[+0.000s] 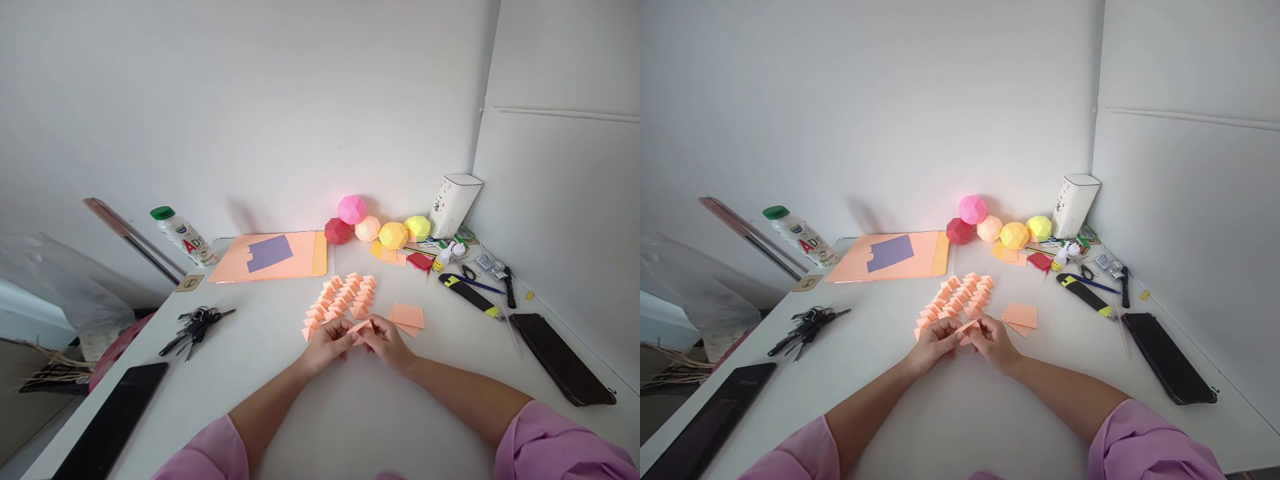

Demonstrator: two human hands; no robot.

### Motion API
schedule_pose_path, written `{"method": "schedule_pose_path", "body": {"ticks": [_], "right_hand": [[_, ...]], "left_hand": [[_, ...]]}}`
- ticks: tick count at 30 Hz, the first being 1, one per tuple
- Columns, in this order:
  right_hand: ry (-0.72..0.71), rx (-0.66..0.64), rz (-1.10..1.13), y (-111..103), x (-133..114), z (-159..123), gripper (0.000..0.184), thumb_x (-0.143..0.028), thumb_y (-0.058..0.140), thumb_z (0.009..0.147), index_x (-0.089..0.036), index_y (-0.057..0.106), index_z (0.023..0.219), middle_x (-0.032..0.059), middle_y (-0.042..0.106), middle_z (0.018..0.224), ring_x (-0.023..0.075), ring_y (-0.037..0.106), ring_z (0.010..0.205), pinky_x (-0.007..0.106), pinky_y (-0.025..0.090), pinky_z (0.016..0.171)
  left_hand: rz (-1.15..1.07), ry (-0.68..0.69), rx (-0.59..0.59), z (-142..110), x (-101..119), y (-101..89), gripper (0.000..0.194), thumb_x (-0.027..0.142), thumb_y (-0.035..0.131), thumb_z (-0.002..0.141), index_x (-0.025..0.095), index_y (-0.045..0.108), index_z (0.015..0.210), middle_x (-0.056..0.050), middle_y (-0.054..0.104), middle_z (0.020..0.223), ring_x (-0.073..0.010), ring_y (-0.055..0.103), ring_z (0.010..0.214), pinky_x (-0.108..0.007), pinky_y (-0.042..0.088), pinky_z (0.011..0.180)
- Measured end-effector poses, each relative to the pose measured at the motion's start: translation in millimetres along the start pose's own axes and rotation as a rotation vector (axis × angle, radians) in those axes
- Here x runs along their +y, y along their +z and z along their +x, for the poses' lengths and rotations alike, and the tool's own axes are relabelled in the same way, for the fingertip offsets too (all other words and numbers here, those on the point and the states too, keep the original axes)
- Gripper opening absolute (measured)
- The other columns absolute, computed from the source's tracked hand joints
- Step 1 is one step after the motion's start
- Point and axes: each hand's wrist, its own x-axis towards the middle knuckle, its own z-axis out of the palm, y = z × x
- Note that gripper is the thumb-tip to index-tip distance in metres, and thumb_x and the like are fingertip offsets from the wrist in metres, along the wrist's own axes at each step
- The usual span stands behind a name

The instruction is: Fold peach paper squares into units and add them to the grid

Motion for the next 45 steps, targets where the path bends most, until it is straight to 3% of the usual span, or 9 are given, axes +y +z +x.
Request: {"method": "schedule_pose_path", "body": {"ticks": [8, 12, 18, 24, 31, 35, 41, 45], "right_hand": [[0.038, -0.132, 0.069, 0, 0, 1, 0.006, -0.022, 0.053, 0.073, -0.017, 0.054, 0.074, 0.001, 0.058, 0.066, 0.0135, 0.053, 0.061, 0.024, 0.041, 0.052], [0.05, -0.161, 0.061, 0, -2, 2, 0.004, -0.021, 0.053, 0.071, -0.017, 0.053, 0.07, -0.0008, 0.055, 0.063, 0.0118, 0.048, 0.057, 0.023, 0.038, 0.05], [0.062, -0.218, 0.093, 0, -9, 3, 0.009, -0.021, 0.052, 0.073, -0.018, 0.048, 0.065, -0.0016, 0.055, 0.06, 0.0116, 0.049, 0.056, 0.023, 0.036, 0.051], [0.069, -0.109, 0.089, -3, -5, 5, 0.022, -0.034, 0.057, 0.079, -0.018, 0.045, 0.069, -0.0034, 0.052, 0.059, 0.0092, 0.046, 0.052, 0.023, 0.036, 0.051], [0.037, -0.105, 0.013, -2, -3, 4, 0.028, -0.04, 0.056, 0.081, -0.017, 0.048, 0.069, -0.0018, 0.054, 0.063, 0.0092, 0.047, 0.053, 0.024, 0.039, 0.052], [0.024, -0.088, -0.014, -1, -2, 4, 0.031, -0.043, 0.056, 0.082, -0.017, 0.045, 0.067, -0.0016, 0.055, 0.063, 0.0096, 0.048, 0.054, 0.024, 0.04, 0.052], [0.021, -0.13, -0.07, -3, 4, 4, 0.034, -0.044, 0.056, 0.082, -0.018, 0.042, 0.064, -0.005, 0.045, 0.054, 0.0087, 0.041, 0.049, 0.022, 0.035, 0.047], [0.023, -0.124, -0.025, -1, -1, 2, 0.03, -0.044, 0.055, 0.083, -0.016, 0.051, 0.072, -0.0012, 0.054, 0.061, 0.011, 0.05, 0.056, 0.022, 0.038, 0.051]], "left_hand": [[-0.162, 0.008, 0.064, 1, 0, 1.9, 0.03, 0.036, 0.065, 0.076, 0.019, 0.041, 0.074, 0.002, 0.056, 0.066, -0.0125, 0.058, 0.057, -0.025, 0.046, 0.052], [-0.232, 0.021, 0.042, -1, 1, 3.1, 0.036, 0.034, 0.069, 0.073, 0.021, 0.036, 0.079, 0.004, 0.055, 0.07, -0.0116, 0.057, 0.057, -0.024, 0.045, 0.051], [-0.169, 0.03, -0.071, -3, 3, 0.4, 0.024, 0.031, 0.063, 0.079, 0.019, 0.052, 0.097, -0.002, 0.06, 0.085, -0.0115, 0.057, 0.067, -0.024, 0.045, 0.058], [-0.179, 0.011, 0.009, 0, 0, -2.4, 0.034, 0.032, 0.065, 0.077, 0.017, 0.057, 0.106, -0.004, 0.064, 0.081, -0.0163, 0.061, 0.071, -0.026, 0.046, 0.058], [-0.313, -0.042, 0.082, 2, -1, -6.8, 0.038, 0.025, 0.071, 0.071, 0.017, 0.062, 0.107, -0.004, 0.065, 0.085, -0.0145, 0.059, 0.072, -0.026, 0.047, 0.061], [-0.327, -0.05, 0.072, 1, 1, -7.4, 0.04, 0.022, 0.072, 0.069, 0.018, 0.063, 0.108, -0.005, 0.066, 0.09, -0.0167, 0.06, 0.077, -0.029, 0.048, 0.067], [-0.331, -0.047, -0.051, -2, 5, -6.6, 0.044, 0.024, 0.069, 0.073, 0.021, 0.059, 0.116, -0.005, 0.067, 0.092, -0.0209, 0.062, 0.087, -0.038, 0.046, 0.083], [-0.302, -0.052, -0.047, -1, 3, -6.7, 0.047, 0.027, 0.07, 0.073, 0.021, 0.057, 0.118, -0.006, 0.066, 0.094, -0.0193, 0.062, 0.084, -0.033, 0.048, 0.075]]}}
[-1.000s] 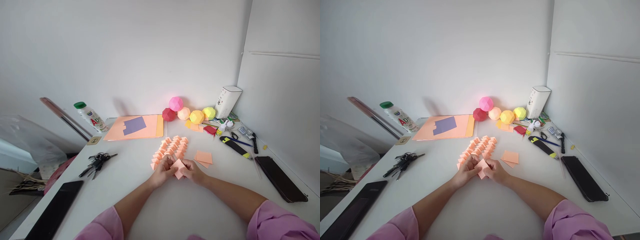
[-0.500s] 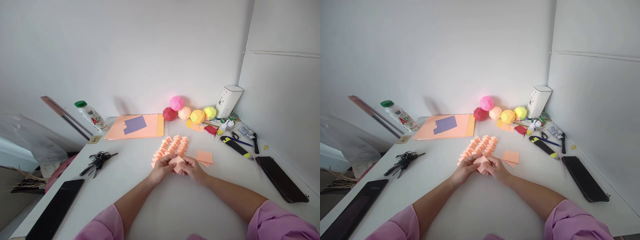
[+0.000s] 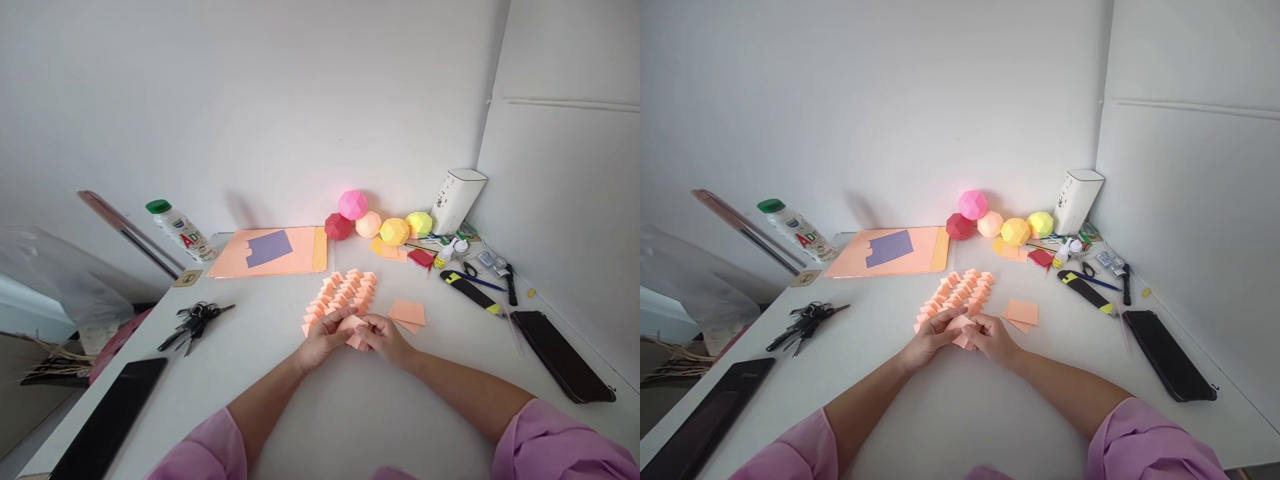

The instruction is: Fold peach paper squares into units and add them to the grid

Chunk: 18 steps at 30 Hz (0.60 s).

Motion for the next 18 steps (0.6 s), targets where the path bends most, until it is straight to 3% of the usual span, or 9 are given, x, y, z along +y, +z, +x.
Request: {"method": "schedule_pose_path", "body": {"ticks": [4, 12, 18], "right_hand": [[-0.032, -0.038, 0.055, 1.8, -4.6, -0.5, 0.029, -0.044, 0.052, 0.085, -0.016, 0.057, 0.079, 0.0019, 0.06, 0.067, 0.0138, 0.057, 0.064, 0.023, 0.039, 0.054], [-0.024, 0.062, -0.026, -0.8, 0.1, 0.2, 0.031, -0.046, 0.055, 0.083, -0.016, 0.062, 0.079, -0.001, 0.054, 0.058, 0.0116, 0.05, 0.056, 0.023, 0.039, 0.051], [-0.055, 0.037, 0.008, -0.8, -2.7, 0.2, 0.032, -0.045, 0.054, 0.084, -0.016, 0.065, 0.082, -0.0004, 0.053, 0.059, 0.0115, 0.049, 0.056, 0.024, 0.04, 0.053]], "left_hand": [[0.078, -0.008, 0.015, 0.0, -1.0, 1.0, 0.047, 0.031, 0.07, 0.073, 0.021, 0.057, 0.118, -0.005, 0.065, 0.095, -0.0174, 0.06, 0.08, -0.028, 0.046, 0.067], [0.096, 0.005, 0.032, -0.1, -0.2, 1.7, 0.044, 0.032, 0.069, 0.073, 0.021, 0.06, 0.115, -0.004, 0.063, 0.087, -0.0155, 0.057, 0.078, -0.026, 0.045, 0.065], [0.17, 0.009, 0.013, -1.6, 2.0, 3.6, 0.037, 0.034, 0.064, 0.079, 0.023, 0.061, 0.114, -0.005, 0.062, 0.099, -0.0158, 0.056, 0.081, -0.026, 0.046, 0.065]]}}
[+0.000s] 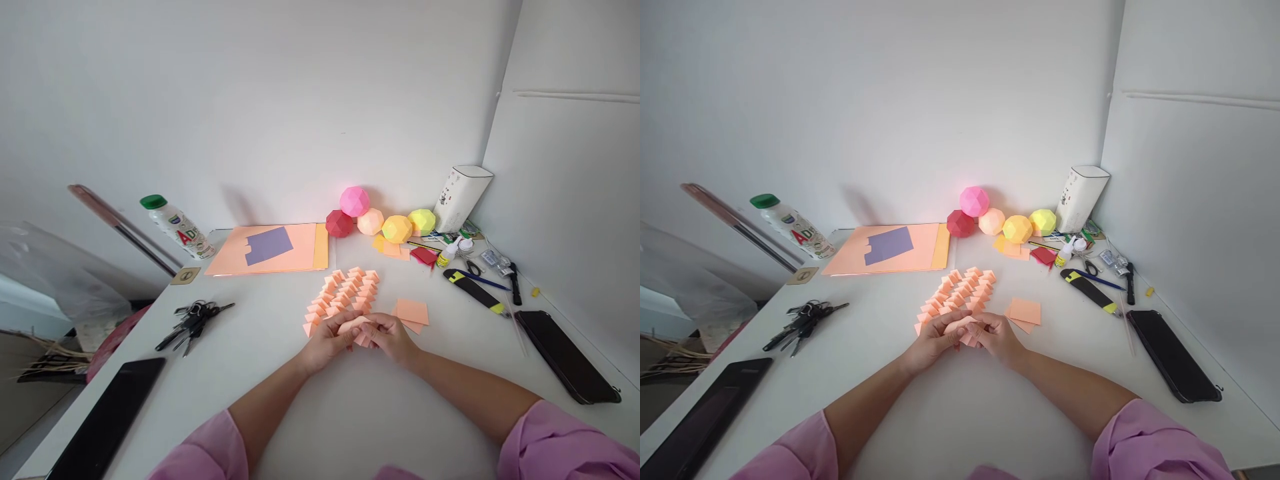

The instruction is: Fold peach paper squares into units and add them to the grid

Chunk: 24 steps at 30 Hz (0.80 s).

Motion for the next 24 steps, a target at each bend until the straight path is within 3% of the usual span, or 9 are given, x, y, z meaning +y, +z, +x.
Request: {"method": "schedule_pose_path", "body": {"ticks": [7, 11, 16, 20, 24], "right_hand": [[0.066, 0.077, 0.075, -1, 7, 1, 0.029, -0.045, 0.062, 0.078, -0.018, 0.058, 0.086, -0.0014, 0.053, 0.066, 0.0115, 0.051, 0.059, 0.024, 0.043, 0.052], [0.089, 0.104, 0.099, -1, 9, 1, 0.03, -0.045, 0.063, 0.077, -0.02, 0.05, 0.086, -0.0035, 0.054, 0.064, 0.0097, 0.05, 0.054, 0.024, 0.044, 0.052], [0.091, 0.084, 0.1, 0, 5, 1, 0.031, -0.045, 0.062, 0.078, -0.019, 0.051, 0.09, -0.0026, 0.055, 0.066, 0.0097, 0.051, 0.056, 0.023, 0.043, 0.052], [0.08, 0.107, 0.077, 0, 5, 0, 0.03, -0.045, 0.064, 0.076, -0.018, 0.054, 0.086, -0.0019, 0.054, 0.066, 0.0099, 0.05, 0.056, 0.023, 0.043, 0.051], [0.071, 0.12, 0.061, 0, 7, 1, 0.029, -0.044, 0.063, 0.076, -0.018, 0.054, 0.084, -0.0035, 0.05, 0.062, 0.0093, 0.047, 0.052, 0.023, 0.042, 0.049]], "left_hand": [[0.087, 0.019, 0.009, 0, -3, 0.3, 0.033, 0.039, 0.059, 0.082, 0.023, 0.064, 0.11, -0.006, 0.063, 0.097, -0.0141, 0.054, 0.072, -0.026, 0.047, 0.062], [0.134, 0.036, -0.026, -1, 0, 1.4, 0.037, 0.041, 0.056, 0.083, 0.023, 0.062, 0.114, -0.007, 0.062, 0.097, -0.0162, 0.055, 0.076, -0.026, 0.047, 0.061], [0.206, 0.077, -0.065, -3, 5, 5.8, 0.04, 0.045, 0.045, 0.088, 0.02, 0.064, 0.113, -0.006, 0.063, 0.082, -0.0129, 0.05, 0.063, -0.026, 0.045, 0.058], [0.202, 0.06, -0.008, -1, -2, 4.9, 0.043, 0.047, 0.043, 0.088, 0.019, 0.064, 0.112, -0.004, 0.062, 0.074, -0.0107, 0.048, 0.054, -0.025, 0.043, 0.054], [0.211, 0.028, 0.08, 1, -9, 2.3, 0.043, 0.05, 0.046, 0.085, 0.015, 0.068, 0.097, -0.003, 0.062, 0.065, -0.0103, 0.049, 0.048, -0.025, 0.042, 0.051]]}}
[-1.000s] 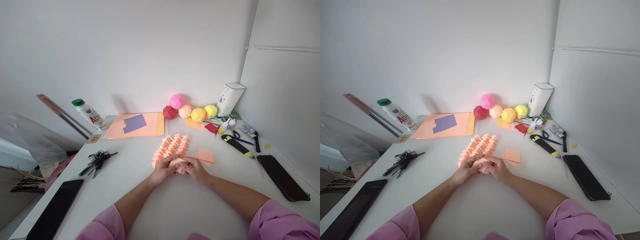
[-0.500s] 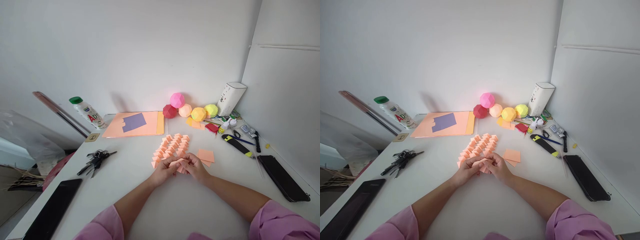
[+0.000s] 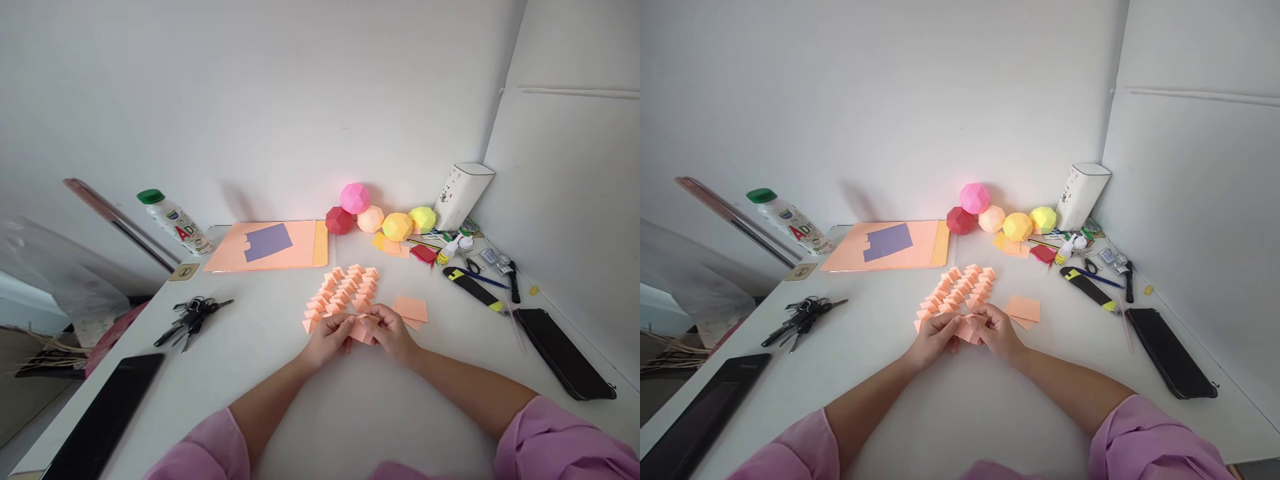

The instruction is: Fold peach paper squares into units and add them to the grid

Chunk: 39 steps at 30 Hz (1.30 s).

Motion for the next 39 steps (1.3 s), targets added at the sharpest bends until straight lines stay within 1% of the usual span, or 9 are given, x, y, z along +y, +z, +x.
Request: {"method": "schedule_pose_path", "body": {"ticks": [2, 7, 16, 22, 27, 34, 39], "right_hand": [[-0.006, 0.007, -0.013, 0.5, 0.1, 0.0, 0.03, -0.045, 0.063, 0.075, -0.018, 0.053, 0.083, -0.0038, 0.048, 0.061, 0.0094, 0.047, 0.051, 0.023, 0.041, 0.048], [-0.028, 0.005, -0.028, 1.6, -3.1, -1.3, 0.03, -0.046, 0.062, 0.076, -0.018, 0.054, 0.08, -0.0035, 0.047, 0.063, 0.0091, 0.047, 0.052, 0.022, 0.041, 0.047], [-0.004, 0.015, -0.034, 2.3, -3.2, -1.7, 0.03, -0.047, 0.062, 0.076, -0.019, 0.052, 0.081, -0.006, 0.047, 0.056, 0.0093, 0.047, 0.05, 0.023, 0.041, 0.048], [-0.008, 0.021, -0.064, 2.5, -5.1, -1.9, 0.031, -0.047, 0.062, 0.076, -0.019, 0.052, 0.081, -0.0061, 0.046, 0.054, 0.0095, 0.048, 0.048, 0.022, 0.041, 0.047], [-0.013, 0.017, -0.066, 2.9, -4.8, -1.8, 0.031, -0.048, 0.061, 0.076, -0.019, 0.051, 0.08, -0.0059, 0.046, 0.055, 0.0098, 0.048, 0.048, 0.022, 0.042, 0.047], [-0.008, -0.004, -0.016, 3.3, -7.4, -3.0, 0.03, -0.047, 0.063, 0.075, -0.019, 0.051, 0.078, -0.0064, 0.045, 0.055, 0.0099, 0.049, 0.05, 0.023, 0.043, 0.049], [-0.023, -0.013, 0.012, 1.6, -7.4, -3.1, 0.029, -0.047, 0.057, 0.08, -0.019, 0.049, 0.079, -0.005, 0.047, 0.058, 0.0102, 0.049, 0.051, 0.024, 0.043, 0.05]], "left_hand": [[0.008, 0.005, 0.02, 0.2, -1.4, 0.5, 0.042, 0.051, 0.047, 0.085, 0.015, 0.068, 0.091, -0.003, 0.062, 0.063, -0.0105, 0.05, 0.047, -0.024, 0.042, 0.049], [-0.039, 0.041, 0.057, 0.4, -0.8, 3.1, 0.04, 0.05, 0.051, 0.083, 0.017, 0.065, 0.1, -0.003, 0.063, 0.073, -0.0088, 0.05, 0.044, -0.023, 0.04, 0.045], [0.01, 0.053, 0.045, 0.2, -0.6, 3.0, 0.041, 0.049, 0.048, 0.084, 0.015, 0.067, 0.096, 0.001, 0.055, 0.055, -0.0079, 0.044, 0.039, -0.022, 0.037, 0.04], [0.039, 0.056, 0.053, -0.7, -2.9, 2.3, 0.039, 0.048, 0.047, 0.086, 0.016, 0.067, 0.094, 0.003, 0.049, 0.05, -0.0074, 0.041, 0.037, -0.021, 0.032, 0.038], [0.057, 0.057, 0.055, -1.4, -2.3, 2.7, 0.04, 0.049, 0.046, 0.086, 0.016, 0.068, 0.092, 0.004, 0.046, 0.046, -0.0079, 0.04, 0.036, -0.021, 0.031, 0.038], [0.04, 0.043, 0.042, -2.3, -1.0, 3.5, 0.04, 0.049, 0.048, 0.085, 0.015, 0.067, 0.089, 0.003, 0.049, 0.049, -0.0075, 0.041, 0.037, -0.021, 0.031, 0.038], [-0.011, -0.01, 0.037, -2.9, 2.7, 4.1, 0.034, 0.044, 0.06, 0.078, 0.016, 0.06, 0.097, 0.002, 0.056, 0.059, -0.008, 0.046, 0.043, -0.021, 0.036, 0.043]]}}
